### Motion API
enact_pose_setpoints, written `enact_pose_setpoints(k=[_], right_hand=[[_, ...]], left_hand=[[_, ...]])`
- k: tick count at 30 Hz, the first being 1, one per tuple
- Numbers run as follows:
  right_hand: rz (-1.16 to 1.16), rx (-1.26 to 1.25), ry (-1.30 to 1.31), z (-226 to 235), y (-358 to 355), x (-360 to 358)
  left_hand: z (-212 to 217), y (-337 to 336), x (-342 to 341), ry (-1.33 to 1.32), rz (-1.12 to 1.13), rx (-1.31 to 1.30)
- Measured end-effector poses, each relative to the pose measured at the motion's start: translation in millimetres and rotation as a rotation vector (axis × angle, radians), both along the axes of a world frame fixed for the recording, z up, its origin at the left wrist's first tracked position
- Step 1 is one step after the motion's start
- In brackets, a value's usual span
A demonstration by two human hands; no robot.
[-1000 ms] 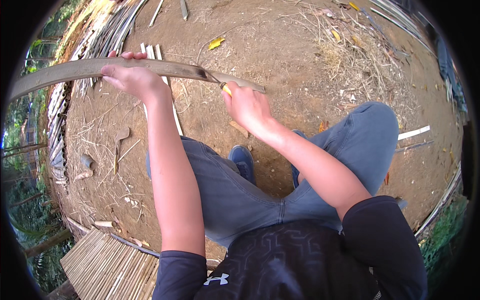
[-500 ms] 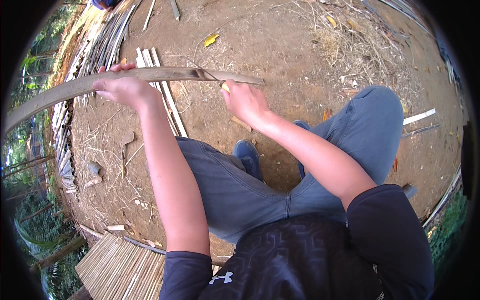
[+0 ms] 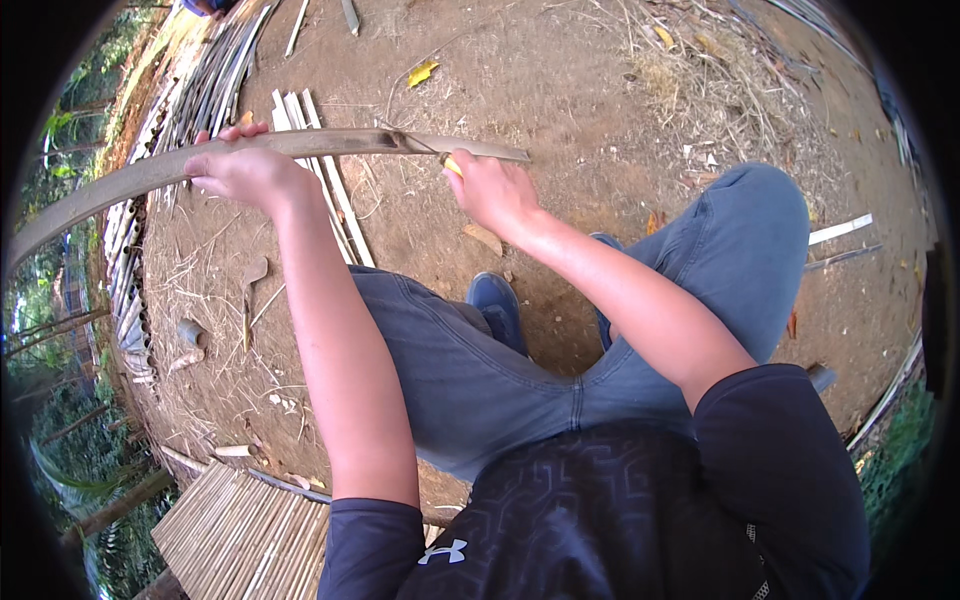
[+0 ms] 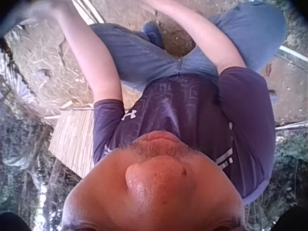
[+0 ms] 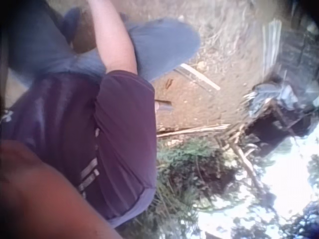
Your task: The person uses a curved knife to shave and smooth the surface of a long bamboo strip while sitting on the ground.
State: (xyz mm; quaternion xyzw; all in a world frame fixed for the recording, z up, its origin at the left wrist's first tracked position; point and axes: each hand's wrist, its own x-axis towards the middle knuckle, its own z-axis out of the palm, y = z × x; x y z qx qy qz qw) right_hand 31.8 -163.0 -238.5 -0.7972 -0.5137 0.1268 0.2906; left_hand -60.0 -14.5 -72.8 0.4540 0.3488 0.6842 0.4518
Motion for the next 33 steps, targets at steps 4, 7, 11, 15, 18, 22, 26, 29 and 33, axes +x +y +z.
enact_pose_setpoints(k=[4,7,11,15,18,22,26,29,33], right_hand=[[-0.093,-0.287,0.122,-68.3,-11.5,38.8],[-0.018,-0.158,0.128,-5.0,-2.4,8.8],[-0.239,-0.383,0.377,-57.8,-14.8,36.8],[-0.05,-0.207,0.179,-33.7,-1.2,13.8],[-0.1,-0.437,0.391,-78.6,-4.7,40.4],[-0.108,-0.369,0.327,-54.2,-3.6,33.1],[-0.211,-0.437,0.535,-56.8,-8.6,40.5],[-0.187,-0.523,0.283,-59.9,-14.2,40.2],[-0.073,-0.399,0.425,-51.1,-9.5,32.0]], left_hand=[[1.2,-2.1,10.3,-0.038,-0.034,0.001],[0.1,-2.0,3.5,-0.01,-0.009,-0.004],[-4.5,-7.2,11.5,-0.029,-0.044,0.048],[0.3,-4.6,1.6,0.003,-0.03,0.061],[-1.2,-15.5,13.4,0.017,-0.005,0.052],[-0.3,-6.5,9.4,0.03,-0.013,0.032],[-3.1,-6.8,10.3,-0.001,-0.046,0.106],[-3.6,-5.9,7.7,-0.041,-0.066,0.059],[-2.1,-11.9,3.6,-0.011,-0.028,0.064]])
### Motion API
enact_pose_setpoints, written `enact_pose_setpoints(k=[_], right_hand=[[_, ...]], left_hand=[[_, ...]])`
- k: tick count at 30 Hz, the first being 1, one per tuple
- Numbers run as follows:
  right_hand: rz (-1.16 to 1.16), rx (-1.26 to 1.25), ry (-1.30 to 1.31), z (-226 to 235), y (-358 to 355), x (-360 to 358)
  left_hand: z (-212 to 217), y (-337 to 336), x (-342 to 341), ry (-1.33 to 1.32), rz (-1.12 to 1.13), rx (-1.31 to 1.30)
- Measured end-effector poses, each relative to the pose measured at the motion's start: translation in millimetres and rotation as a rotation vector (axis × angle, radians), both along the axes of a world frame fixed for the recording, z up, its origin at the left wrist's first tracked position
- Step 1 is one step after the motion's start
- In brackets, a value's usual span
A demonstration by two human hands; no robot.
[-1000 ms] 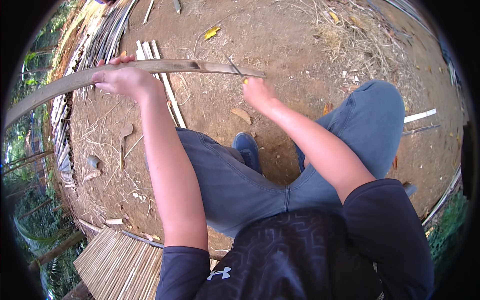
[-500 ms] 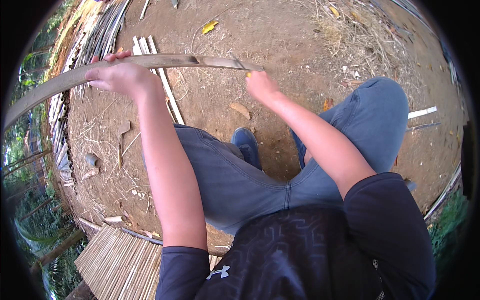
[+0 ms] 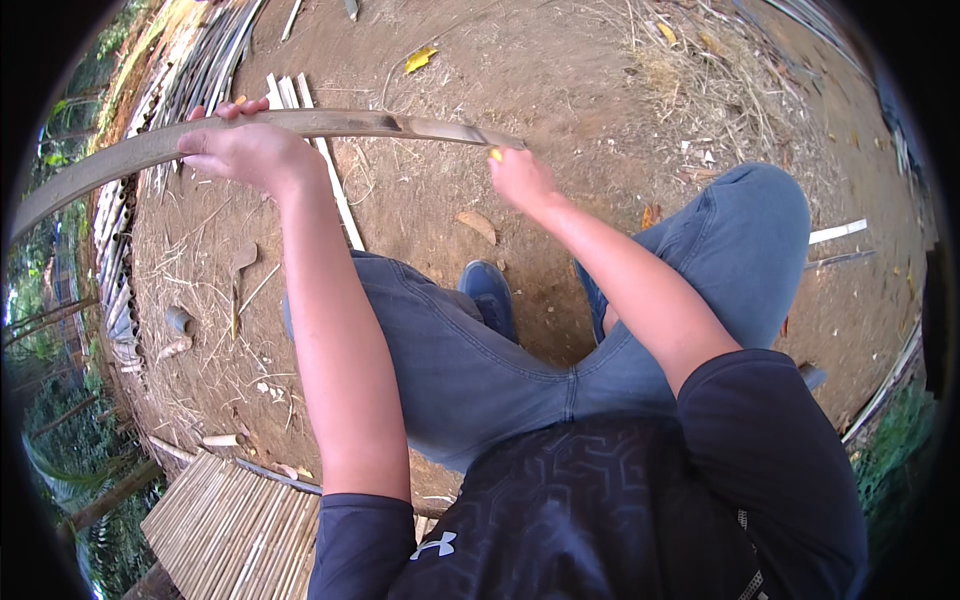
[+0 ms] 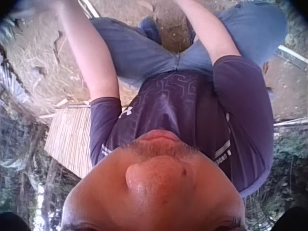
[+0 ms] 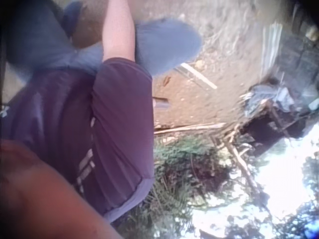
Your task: The person uses a curved knife to shave and smooth the surface of a long bamboo strip while sitting on the ground.
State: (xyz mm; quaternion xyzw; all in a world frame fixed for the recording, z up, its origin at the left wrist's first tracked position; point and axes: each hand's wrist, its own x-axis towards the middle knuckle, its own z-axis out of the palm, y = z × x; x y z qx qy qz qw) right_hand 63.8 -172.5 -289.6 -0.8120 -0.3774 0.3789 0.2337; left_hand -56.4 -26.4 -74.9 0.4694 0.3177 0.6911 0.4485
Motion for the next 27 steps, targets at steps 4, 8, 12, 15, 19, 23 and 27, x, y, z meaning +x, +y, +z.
enact_pose_setpoints(k=[4,8,12,15,19,23,27], right_hand=[[-0.026,-0.222,-0.214,-45.7,-9.7,24.4],[-0.047,0.039,-0.167,-9.5,-7.4,2.1],[-0.048,-0.246,-0.234,-64.2,-21.4,36.9],[-0.057,-0.029,-0.23,-34.0,-9.5,11.2],[-0.029,-0.343,-0.225,-89.9,-29.1,54.3],[-0.137,-0.254,-0.144,-72.9,-18.7,31.1],[-0.26,0.013,-0.034,-22.5,2.0,6.6]], left_hand=[[0.9,1.6,7.8,-0.027,-0.022,-0.005],[-2.0,-4.4,3.9,-0.018,-0.01,0.015],[1.8,0.8,4.5,-0.054,-0.045,0.036],[0.1,-4.6,2.9,0.031,-0.033,0.036],[-0.1,-2.2,15.0,-0.009,-0.057,0.045],[2.7,-0.2,7.1,0.0,-0.119,0.02],[4.5,1.7,3.7,-0.019,-0.206,0.036]])
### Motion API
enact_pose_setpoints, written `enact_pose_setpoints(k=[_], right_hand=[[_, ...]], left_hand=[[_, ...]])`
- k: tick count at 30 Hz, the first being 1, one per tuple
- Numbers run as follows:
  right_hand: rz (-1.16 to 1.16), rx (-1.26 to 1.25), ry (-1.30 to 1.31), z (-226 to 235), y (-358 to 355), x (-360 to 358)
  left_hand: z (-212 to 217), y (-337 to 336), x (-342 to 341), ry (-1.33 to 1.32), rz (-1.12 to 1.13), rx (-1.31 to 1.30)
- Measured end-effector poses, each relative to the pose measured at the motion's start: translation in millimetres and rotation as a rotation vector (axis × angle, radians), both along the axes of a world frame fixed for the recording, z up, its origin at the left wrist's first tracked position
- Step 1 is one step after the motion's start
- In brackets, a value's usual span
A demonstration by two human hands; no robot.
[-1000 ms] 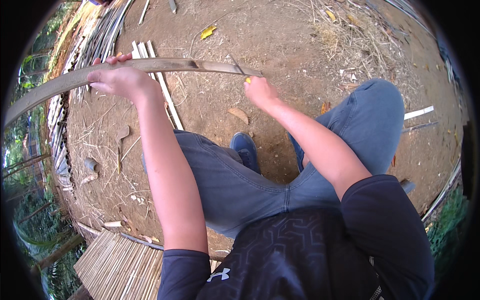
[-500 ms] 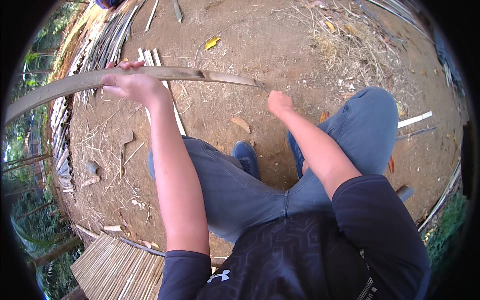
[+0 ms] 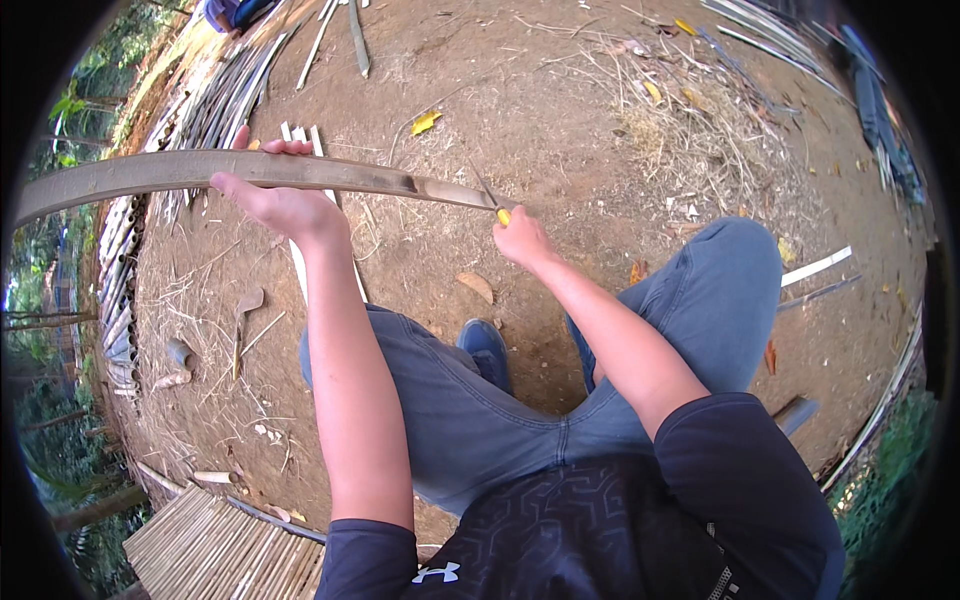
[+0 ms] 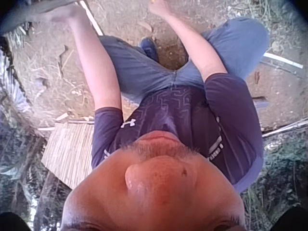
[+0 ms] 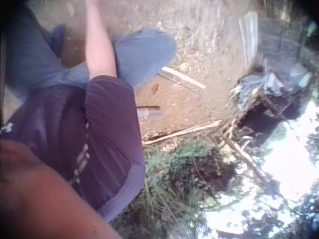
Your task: The person uses a curved knife to shave and smooth the surface of a long bamboo strip while sitting on the ground.
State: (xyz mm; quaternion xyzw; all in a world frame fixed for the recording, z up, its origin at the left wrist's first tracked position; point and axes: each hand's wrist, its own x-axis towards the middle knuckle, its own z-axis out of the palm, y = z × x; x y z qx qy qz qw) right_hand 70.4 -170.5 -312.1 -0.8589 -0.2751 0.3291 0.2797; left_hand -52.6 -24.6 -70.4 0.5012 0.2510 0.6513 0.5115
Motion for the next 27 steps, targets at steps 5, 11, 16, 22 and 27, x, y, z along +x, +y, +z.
enact_pose_setpoints(k=[5,11,16,22,27], right_hand=[[-0.064,0.366,0.033,25.7,-1.7,-19.3],[-0.281,0.431,0.337,61.7,-21.2,-63.5],[-0.128,0.626,0.126,60.5,-23.7,-83.2],[-0.097,0.482,0.212,56.5,-20.9,-75.6],[0.004,0.522,-0.109,68.6,-23.3,-75.4]], left_hand=[[0.8,5.1,2.5,-0.083,-0.068,-0.053],[0.5,7.3,-2.1,-0.036,-0.019,-0.07],[1.1,-0.8,5.3,-0.017,-0.003,-0.06],[1.1,-3.0,7.1,-0.071,-0.008,-0.074],[-2.1,-0.5,6.8,-0.087,0.037,-0.127]])
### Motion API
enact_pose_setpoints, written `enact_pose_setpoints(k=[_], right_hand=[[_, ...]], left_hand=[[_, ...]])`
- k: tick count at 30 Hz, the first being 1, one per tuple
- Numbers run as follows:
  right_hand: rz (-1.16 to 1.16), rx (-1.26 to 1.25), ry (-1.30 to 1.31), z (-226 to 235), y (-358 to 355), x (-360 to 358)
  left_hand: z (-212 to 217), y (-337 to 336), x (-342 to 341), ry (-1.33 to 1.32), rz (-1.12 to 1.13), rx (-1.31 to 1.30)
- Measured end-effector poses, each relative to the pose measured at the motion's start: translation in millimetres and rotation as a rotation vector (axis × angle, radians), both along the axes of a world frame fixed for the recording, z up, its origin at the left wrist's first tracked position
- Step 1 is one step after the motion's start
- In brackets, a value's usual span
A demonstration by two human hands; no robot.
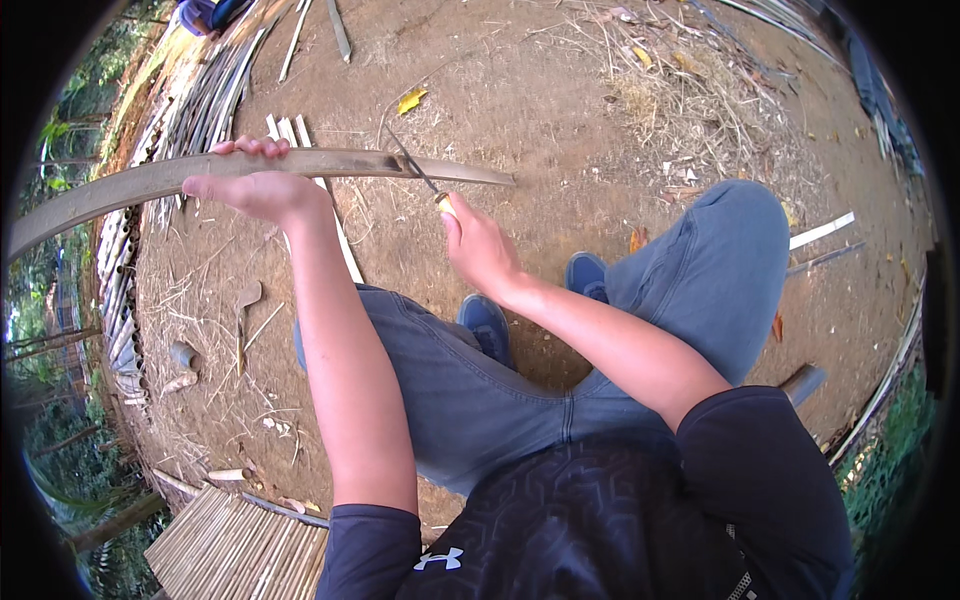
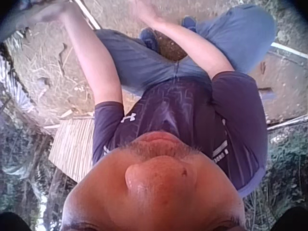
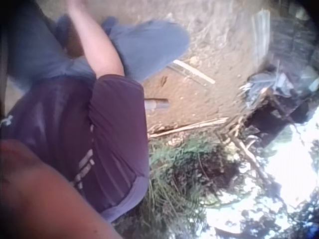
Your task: The person uses a curved knife to shave and smooth the surface of a long bamboo strip while sitting on the ground.
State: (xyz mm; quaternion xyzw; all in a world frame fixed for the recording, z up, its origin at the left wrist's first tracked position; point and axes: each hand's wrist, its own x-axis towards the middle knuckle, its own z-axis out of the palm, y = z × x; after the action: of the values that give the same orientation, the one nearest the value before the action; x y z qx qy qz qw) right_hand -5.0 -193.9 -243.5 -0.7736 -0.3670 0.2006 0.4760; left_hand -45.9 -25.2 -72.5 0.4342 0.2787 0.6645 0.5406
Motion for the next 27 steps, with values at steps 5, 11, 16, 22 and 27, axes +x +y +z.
enact_pose_setpoints(k=[5,11,16,22,27], right_hand=[[0.071,-0.081,0.02,14.0,2.0,-2.4],[0.116,-0.068,-0.089,17.9,4.6,-6.3],[0.128,-0.07,-0.067,32.6,5.1,-9.2],[0.06,0.069,-0.066,35.4,5.0,-12.2],[0.047,-0.114,-0.018,32.7,-7.0,5.3]], left_hand=[[2.4,0.1,-3.1,0.041,0.08,0.004],[1.9,1.8,-2.4,0.051,0.143,-0.02],[3.6,-1.2,-2.2,0.051,0.166,-0.042],[1.7,-6.9,3.6,0.082,0.213,-0.006],[-7.0,-5.0,7.0,0.109,0.174,0.107]])
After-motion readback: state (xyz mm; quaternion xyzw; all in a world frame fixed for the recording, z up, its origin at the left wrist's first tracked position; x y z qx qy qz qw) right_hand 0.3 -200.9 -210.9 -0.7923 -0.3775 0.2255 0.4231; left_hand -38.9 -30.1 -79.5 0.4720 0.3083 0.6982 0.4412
